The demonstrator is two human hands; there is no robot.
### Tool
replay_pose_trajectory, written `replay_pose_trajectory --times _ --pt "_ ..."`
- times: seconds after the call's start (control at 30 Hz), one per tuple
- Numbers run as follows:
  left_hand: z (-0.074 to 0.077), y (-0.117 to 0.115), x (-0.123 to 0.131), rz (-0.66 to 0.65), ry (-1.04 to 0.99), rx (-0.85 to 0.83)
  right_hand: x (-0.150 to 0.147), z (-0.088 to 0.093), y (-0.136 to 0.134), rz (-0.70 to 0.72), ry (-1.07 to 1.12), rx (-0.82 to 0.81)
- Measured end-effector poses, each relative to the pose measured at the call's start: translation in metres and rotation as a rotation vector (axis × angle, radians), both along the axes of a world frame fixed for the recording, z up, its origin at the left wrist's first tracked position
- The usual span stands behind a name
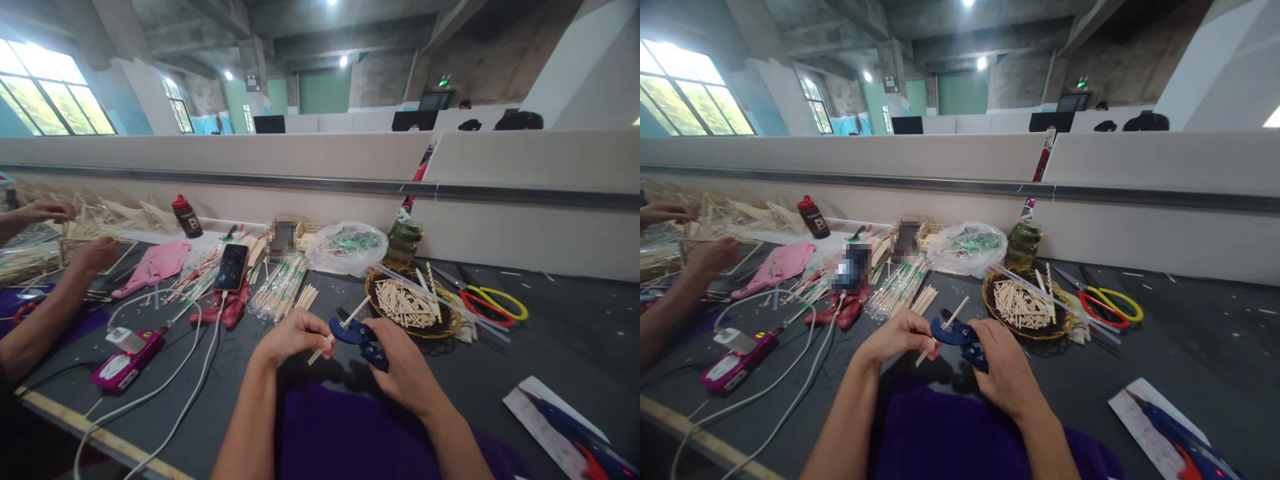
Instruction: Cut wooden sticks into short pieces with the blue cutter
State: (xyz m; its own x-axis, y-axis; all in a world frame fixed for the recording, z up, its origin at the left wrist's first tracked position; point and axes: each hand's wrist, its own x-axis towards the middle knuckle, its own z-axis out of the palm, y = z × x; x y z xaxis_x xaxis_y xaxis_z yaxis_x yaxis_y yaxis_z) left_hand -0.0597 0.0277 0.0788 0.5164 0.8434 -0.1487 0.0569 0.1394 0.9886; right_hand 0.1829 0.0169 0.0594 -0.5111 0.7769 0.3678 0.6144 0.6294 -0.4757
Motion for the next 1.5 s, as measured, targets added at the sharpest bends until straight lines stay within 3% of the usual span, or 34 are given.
replay_pose_trajectory --times 0.53,1.03,1.2,1.5 --pt "-0.005 -0.001 -0.004 -0.053 -0.007 -0.046 -0.004 0.003 -0.004 0.047 0.027 -0.060" --pt "-0.011 0.002 -0.001 -0.048 -0.043 -0.085 -0.007 -0.009 -0.002 0.093 0.167 -0.174" --pt "-0.010 0.002 0.001 -0.028 -0.063 -0.096 -0.009 -0.006 -0.004 0.038 0.172 -0.269" --pt "-0.023 0.007 0.004 -0.046 -0.124 -0.178 -0.009 -0.002 -0.002 0.020 0.180 -0.380"
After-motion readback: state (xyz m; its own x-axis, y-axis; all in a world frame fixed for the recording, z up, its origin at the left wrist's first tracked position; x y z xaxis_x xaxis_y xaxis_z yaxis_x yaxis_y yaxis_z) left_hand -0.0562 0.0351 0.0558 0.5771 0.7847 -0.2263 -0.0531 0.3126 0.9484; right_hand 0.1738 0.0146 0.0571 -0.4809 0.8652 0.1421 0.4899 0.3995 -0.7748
